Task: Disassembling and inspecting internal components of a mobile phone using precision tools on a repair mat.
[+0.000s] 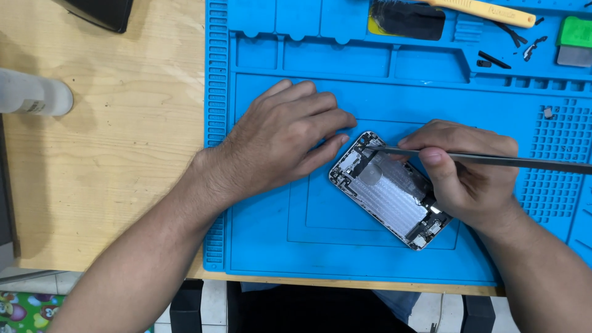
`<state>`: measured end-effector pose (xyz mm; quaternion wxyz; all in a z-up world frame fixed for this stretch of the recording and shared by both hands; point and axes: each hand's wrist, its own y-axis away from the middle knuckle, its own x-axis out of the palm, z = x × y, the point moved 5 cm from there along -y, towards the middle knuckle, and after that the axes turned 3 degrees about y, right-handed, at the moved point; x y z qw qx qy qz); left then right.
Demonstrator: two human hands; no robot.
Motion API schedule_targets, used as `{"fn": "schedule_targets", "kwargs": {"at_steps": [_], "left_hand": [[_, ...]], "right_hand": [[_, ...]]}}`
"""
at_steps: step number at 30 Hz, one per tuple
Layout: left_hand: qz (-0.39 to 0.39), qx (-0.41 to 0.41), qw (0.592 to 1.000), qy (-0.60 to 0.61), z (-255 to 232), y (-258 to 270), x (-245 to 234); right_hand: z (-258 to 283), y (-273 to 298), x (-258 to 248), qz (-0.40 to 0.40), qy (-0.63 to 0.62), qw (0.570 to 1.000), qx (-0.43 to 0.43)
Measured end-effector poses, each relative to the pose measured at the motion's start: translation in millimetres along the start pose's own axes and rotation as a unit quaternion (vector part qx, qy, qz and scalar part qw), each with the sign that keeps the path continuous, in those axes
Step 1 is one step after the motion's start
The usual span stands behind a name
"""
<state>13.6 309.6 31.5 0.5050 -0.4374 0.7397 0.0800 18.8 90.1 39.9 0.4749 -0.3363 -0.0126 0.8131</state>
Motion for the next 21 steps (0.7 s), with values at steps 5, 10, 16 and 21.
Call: {"fn": "schedule_targets", "kwargs": {"at_steps": [5,10,16,21], "left_hand": [[-0.003,0.014,1.000,-0.012,-1,1,0],[-0.002,0.016,1.000,-0.019,-1,1,0],[0.000,0.013,1.000,-0.021,-2,0,-1],[0.001,0.013,1.000,-0.025,-1,1,1]], "right_hand": [[-1,-1,1,0.001,-0.025,1.000,0.011],[0,-1,0,-0.005,-0.031,1.000,-0.002],[-3,-1,1,0.002,-0.029,0.999,0.018],[-8,-4,-1,0.009,-0.060,0.994,0.091]]}}
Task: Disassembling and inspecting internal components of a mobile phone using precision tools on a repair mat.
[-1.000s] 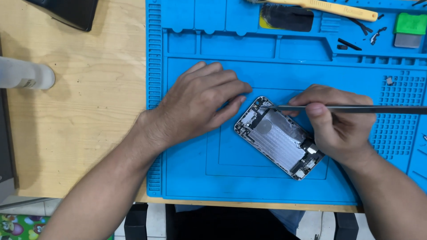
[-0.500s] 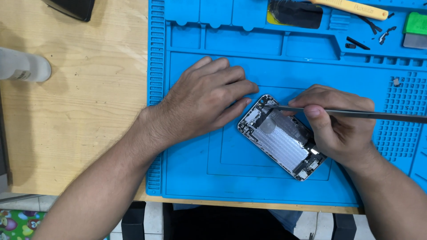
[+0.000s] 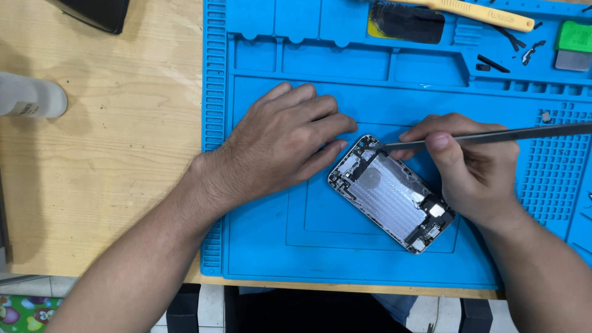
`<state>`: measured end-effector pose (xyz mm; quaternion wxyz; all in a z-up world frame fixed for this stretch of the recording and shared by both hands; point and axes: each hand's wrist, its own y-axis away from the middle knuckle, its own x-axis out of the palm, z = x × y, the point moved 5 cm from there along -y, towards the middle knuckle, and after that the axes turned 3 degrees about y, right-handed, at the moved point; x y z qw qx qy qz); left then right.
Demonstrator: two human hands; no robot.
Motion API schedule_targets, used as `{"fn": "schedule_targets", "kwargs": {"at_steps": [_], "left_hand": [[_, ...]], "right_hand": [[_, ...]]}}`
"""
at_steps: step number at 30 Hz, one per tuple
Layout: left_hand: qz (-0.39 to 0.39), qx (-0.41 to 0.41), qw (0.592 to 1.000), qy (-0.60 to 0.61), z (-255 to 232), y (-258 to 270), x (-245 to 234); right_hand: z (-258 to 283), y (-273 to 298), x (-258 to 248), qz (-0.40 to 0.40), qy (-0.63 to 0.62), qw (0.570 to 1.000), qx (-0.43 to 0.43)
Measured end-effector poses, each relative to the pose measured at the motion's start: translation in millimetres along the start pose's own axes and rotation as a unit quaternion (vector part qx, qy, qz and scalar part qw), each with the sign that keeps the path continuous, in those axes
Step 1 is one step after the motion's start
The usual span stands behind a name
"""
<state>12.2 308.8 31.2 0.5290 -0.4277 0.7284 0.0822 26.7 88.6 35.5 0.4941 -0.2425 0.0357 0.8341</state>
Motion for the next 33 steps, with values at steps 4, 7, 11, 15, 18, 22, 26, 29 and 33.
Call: {"fn": "schedule_targets", "kwargs": {"at_steps": [4,7,11,15,18,22,26,29,33], "left_hand": [[0.001,0.001,1.000,-0.001,0.0,-0.4,-0.5],[-0.003,0.003,1.000,0.000,-0.3,-0.2,-0.2],[-0.005,0.004,1.000,0.000,-0.5,-0.5,-0.6],[-0.007,0.004,1.000,-0.005,-0.3,-0.4,-0.7],[-0.010,0.005,1.000,-0.007,-0.9,-0.5,-0.7],[-0.008,0.004,1.000,-0.008,-1.2,-0.9,-0.2],[-0.009,0.004,1.000,-0.007,-1.3,-1.4,-0.6],[-0.004,0.002,1.000,-0.010,-1.3,-1.2,-0.3],[-0.004,0.001,1.000,-0.012,-1.6,-1.2,-0.2]], "right_hand": [[-3.7,-1.6,-1.4,0.003,0.001,0.999,0.032],[-7.8,2.1,-1.0,0.009,-0.003,0.999,0.040],[-4.5,0.7,-1.8,-0.007,-0.002,1.000,0.020],[-3.6,-0.2,-0.7,-0.009,0.000,1.000,0.019],[-3.1,-1.2,-1.1,-0.003,0.008,0.999,0.034],[-5.2,-2.4,-1.1,0.004,0.015,0.999,0.040],[-8.1,-4.3,-2.6,0.008,-0.010,0.999,0.051],[-8.5,-5.6,-2.7,0.017,-0.015,0.998,0.056],[-9.4,-6.1,-3.3,0.018,-0.021,0.998,0.058]]}}
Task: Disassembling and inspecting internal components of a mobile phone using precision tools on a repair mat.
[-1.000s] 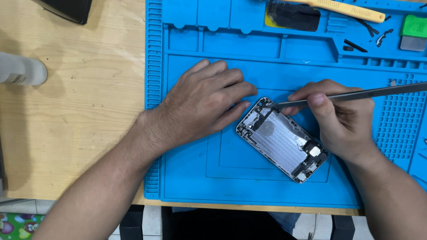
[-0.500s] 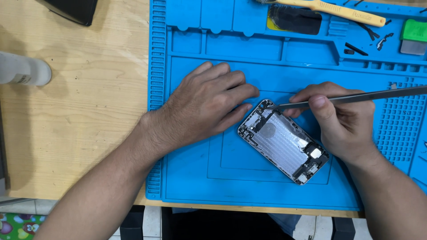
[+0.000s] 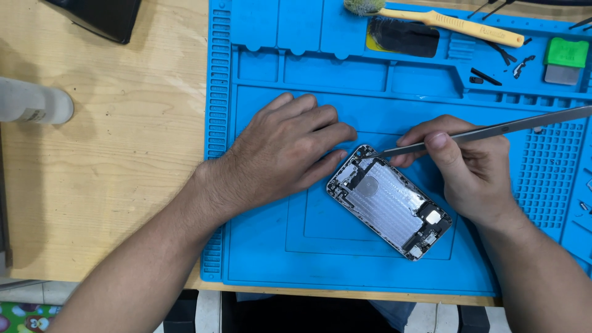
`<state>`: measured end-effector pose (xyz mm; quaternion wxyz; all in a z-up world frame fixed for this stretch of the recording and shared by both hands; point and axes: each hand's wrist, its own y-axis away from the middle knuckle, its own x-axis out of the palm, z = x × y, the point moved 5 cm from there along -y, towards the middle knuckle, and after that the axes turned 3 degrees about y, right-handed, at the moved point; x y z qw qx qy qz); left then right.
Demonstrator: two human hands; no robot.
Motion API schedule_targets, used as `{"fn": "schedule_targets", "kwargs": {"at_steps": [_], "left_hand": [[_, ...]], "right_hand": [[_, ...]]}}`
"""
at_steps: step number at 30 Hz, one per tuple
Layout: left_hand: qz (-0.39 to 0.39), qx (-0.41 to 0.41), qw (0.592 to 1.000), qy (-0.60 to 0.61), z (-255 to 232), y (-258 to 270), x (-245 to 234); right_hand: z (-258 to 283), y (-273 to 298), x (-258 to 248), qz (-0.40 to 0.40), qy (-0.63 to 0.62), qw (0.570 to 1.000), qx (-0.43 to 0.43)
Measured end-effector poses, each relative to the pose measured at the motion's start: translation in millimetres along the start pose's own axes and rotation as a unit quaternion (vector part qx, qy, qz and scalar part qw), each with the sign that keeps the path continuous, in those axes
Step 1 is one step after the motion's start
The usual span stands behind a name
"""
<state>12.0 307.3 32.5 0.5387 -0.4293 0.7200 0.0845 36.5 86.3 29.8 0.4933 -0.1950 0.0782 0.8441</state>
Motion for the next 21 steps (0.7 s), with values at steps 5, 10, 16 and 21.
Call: {"fn": "schedule_targets", "kwargs": {"at_steps": [5,10,16,21], "left_hand": [[-0.005,0.000,1.000,0.005,-1,0,-1],[0.005,0.015,0.999,0.039,-7,-1,-2],[0.017,0.083,0.996,0.040,-15,-1,-7],[0.039,0.104,0.994,0.016,-18,1,-5]], "right_hand": [[-3,2,-1,-0.002,0.010,1.000,0.002],[-3,2,1,0.004,-0.011,1.000,0.004],[-3,2,0,-0.005,-0.004,1.000,0.004],[-4,3,-1,-0.007,0.008,1.000,-0.004]]}}
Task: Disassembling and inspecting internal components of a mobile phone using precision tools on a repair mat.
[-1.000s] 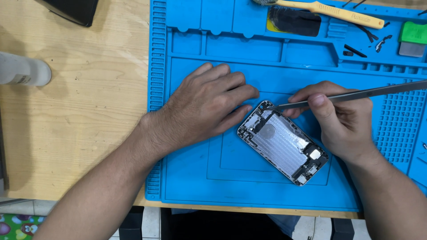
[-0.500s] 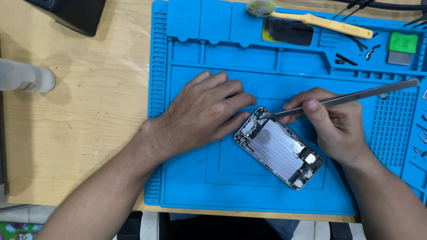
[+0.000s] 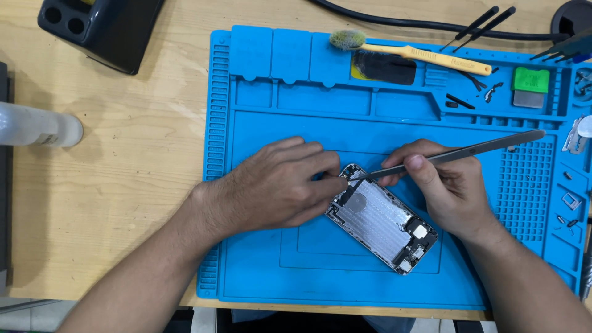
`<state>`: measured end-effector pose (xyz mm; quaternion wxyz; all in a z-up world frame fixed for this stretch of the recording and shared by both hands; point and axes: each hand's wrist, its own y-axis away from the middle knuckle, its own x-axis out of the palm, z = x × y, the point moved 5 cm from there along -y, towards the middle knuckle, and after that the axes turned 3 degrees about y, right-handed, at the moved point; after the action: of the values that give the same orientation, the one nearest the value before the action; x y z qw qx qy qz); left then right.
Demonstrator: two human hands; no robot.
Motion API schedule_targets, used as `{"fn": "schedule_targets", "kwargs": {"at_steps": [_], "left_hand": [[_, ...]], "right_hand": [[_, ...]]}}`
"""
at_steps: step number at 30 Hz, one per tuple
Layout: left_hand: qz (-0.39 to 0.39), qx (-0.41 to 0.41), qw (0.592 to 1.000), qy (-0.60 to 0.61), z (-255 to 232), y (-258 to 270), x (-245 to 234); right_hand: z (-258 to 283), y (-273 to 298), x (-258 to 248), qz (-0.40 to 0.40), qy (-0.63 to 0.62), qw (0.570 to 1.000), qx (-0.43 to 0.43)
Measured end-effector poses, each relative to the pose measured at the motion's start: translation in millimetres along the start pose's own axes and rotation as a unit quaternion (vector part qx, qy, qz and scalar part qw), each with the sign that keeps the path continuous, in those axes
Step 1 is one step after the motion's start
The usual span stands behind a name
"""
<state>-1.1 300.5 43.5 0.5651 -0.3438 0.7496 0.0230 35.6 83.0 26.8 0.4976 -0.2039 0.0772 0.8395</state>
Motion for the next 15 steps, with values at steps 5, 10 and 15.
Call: {"fn": "schedule_targets", "kwargs": {"at_steps": [5,10,15], "left_hand": [[0.001,0.011,1.000,-0.023,-3.3,-0.2,0.9],[0.003,0.011,1.000,-0.021,-4.6,-0.8,-0.8],[-0.007,0.019,1.000,-0.022,-5.7,-0.9,-3.2]], "right_hand": [[0.5,0.8,0.6,-0.002,0.001,1.000,-0.004],[0.0,2.2,-1.8,-0.027,0.008,1.000,-0.011],[-0.5,1.9,-2.3,-0.037,0.011,0.999,-0.008]]}}
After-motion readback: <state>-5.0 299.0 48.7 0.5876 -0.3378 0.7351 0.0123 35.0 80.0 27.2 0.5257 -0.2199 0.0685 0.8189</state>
